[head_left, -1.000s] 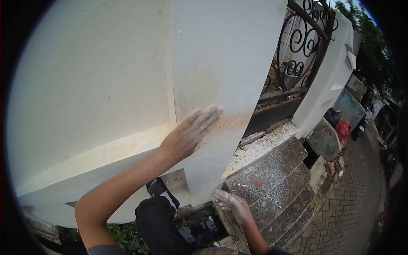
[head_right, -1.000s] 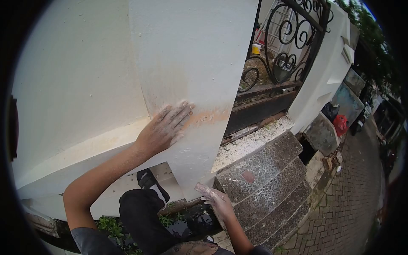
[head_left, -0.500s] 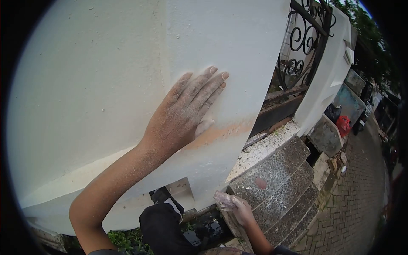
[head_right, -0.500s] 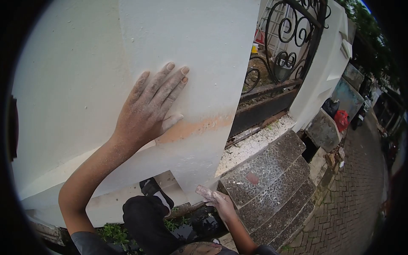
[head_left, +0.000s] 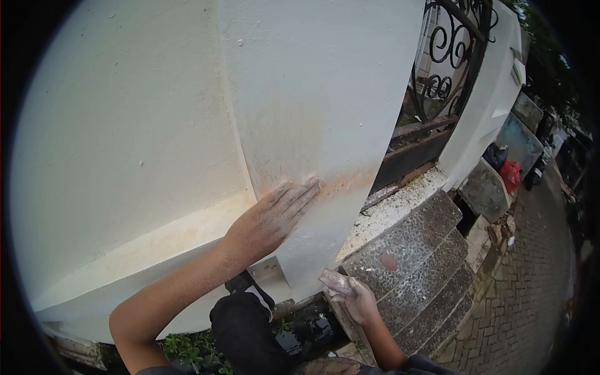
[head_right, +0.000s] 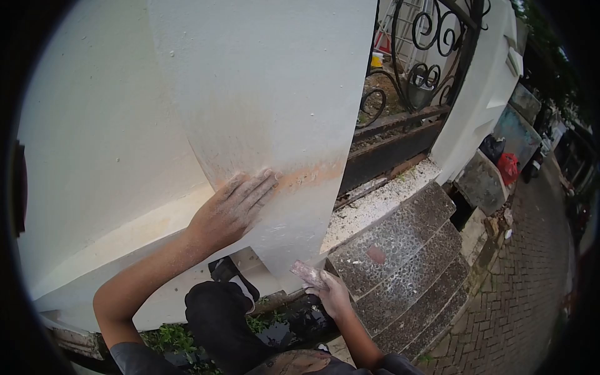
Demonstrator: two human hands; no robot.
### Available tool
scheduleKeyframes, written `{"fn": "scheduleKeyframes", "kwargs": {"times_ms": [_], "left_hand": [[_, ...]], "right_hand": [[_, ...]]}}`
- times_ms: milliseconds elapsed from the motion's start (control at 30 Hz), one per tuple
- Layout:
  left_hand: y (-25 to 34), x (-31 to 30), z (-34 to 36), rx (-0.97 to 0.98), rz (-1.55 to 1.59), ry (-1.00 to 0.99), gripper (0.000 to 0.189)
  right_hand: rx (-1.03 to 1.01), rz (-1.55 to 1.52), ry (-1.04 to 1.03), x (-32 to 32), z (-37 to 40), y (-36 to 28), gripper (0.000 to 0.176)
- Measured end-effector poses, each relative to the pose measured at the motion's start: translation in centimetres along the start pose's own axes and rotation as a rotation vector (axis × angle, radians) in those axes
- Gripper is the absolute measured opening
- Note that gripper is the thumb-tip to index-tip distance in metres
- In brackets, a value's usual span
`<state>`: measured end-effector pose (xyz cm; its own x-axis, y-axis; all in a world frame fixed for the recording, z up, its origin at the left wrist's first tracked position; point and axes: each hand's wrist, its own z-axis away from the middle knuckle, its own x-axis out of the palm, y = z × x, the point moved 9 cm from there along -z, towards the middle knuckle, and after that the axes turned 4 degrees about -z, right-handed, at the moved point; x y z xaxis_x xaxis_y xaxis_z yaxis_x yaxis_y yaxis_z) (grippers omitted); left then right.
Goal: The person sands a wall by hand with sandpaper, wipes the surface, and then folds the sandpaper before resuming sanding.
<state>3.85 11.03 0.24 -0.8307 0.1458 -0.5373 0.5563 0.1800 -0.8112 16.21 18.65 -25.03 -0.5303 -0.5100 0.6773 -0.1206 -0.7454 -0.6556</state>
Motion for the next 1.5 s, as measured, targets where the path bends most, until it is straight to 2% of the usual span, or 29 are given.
{"fn": "scheduleKeyframes", "kwargs": {"times_ms": [67, 167, 267, 367, 400, 500, 600, 733, 833, 1033, 1133, 1200, 1333, 1433, 1500], "left_hand": [[1.3, 0.4, 0.3, 0.112, 0.137, -0.031, 0.053], [-0.1, 0.1, -0.1, 0.052, 0.050, -0.037, 0.056], [-4.4, -2.8, -1.1, -0.188, 0.141, 0.092, 0.057], [-7.2, -4.1, -1.7, -0.366, 0.138, 0.171, 0.061], [-7.1, -3.9, -1.9, -0.374, 0.089, 0.174, 0.065], [-4.8, -2.8, -2.7, -0.313, 0.076, 0.129, 0.062], [-0.8, -0.9, -3.6, -0.144, -0.094, 0.119, 0.061], [3.3, 0.8, -5.8, 0.034, -0.065, 0.087, 0.063], [5.6, 1.9, -7.8, 0.070, -0.096, 0.101, 0.061], [2.7, -0.8, -11.3, 0.070, -0.029, 0.168, 0.059], [2.8, -0.8, -11.9, -0.018, -0.121, 0.210, 0.058], [4.4, 0.2, -11.1, 0.064, -0.121, 0.164, 0.058], [6.7, 2.7, -8.1, 0.095, -0.090, 0.158, 0.058], [4.2, 1.3, -6.0, 0.128, -0.081, 0.114, 0.059], [1.7, 0.4, -4.7, 0.070, -0.063, 0.124, 0.061]], "right_hand": [[-0.029, -0.011, -0.082, 0.7, -0.2, -0.7, 0.036], [-0.070, -0.032, -0.153, 1.8, -0.5, -2.2, 0.034], [-0.114, -0.074, -0.156, 3.2, -0.2, -3.7, 0.034], [-0.156, -0.048, -0.210, 4.3, -0.4, -4.7, 0.035], [-0.170, -0.026, -0.240, 4.6, -0.4, -5.0, 0.035], [-0.227, -0.067, -0.282, 5.2, -0.5, -6.2, 0.035], [-0.273, -0.069, -0.282, 5.6, -0.2, -7.4, 0.035], [-0.258, -0.085, -0.252, 5.5, 0.2, -7.3, 0.035], [-0.221, -0.132, -0.211, 4.2, 0.2, -6.2, 0.032], [-0.269, -0.213, -0.053, 2.3, 1.2, -6.6, 0.024], [-0.286, -0.217, -0.025, 2.0, 1.5, -7.0, 0.024], [-0.306, -0.205, 0.037, 2.2, 1.8, -7.3, 0.023], [-0.369, -0.156, -0.016, 3.7, 2.1, -8.6, 0.026], [-0.411, -0.109, -0.076, 4.4, 1.5, -9.3, 0.028], [-0.425, -0.075, -0.077, 4.7, 0.7, -9.6, 0.030]]}}
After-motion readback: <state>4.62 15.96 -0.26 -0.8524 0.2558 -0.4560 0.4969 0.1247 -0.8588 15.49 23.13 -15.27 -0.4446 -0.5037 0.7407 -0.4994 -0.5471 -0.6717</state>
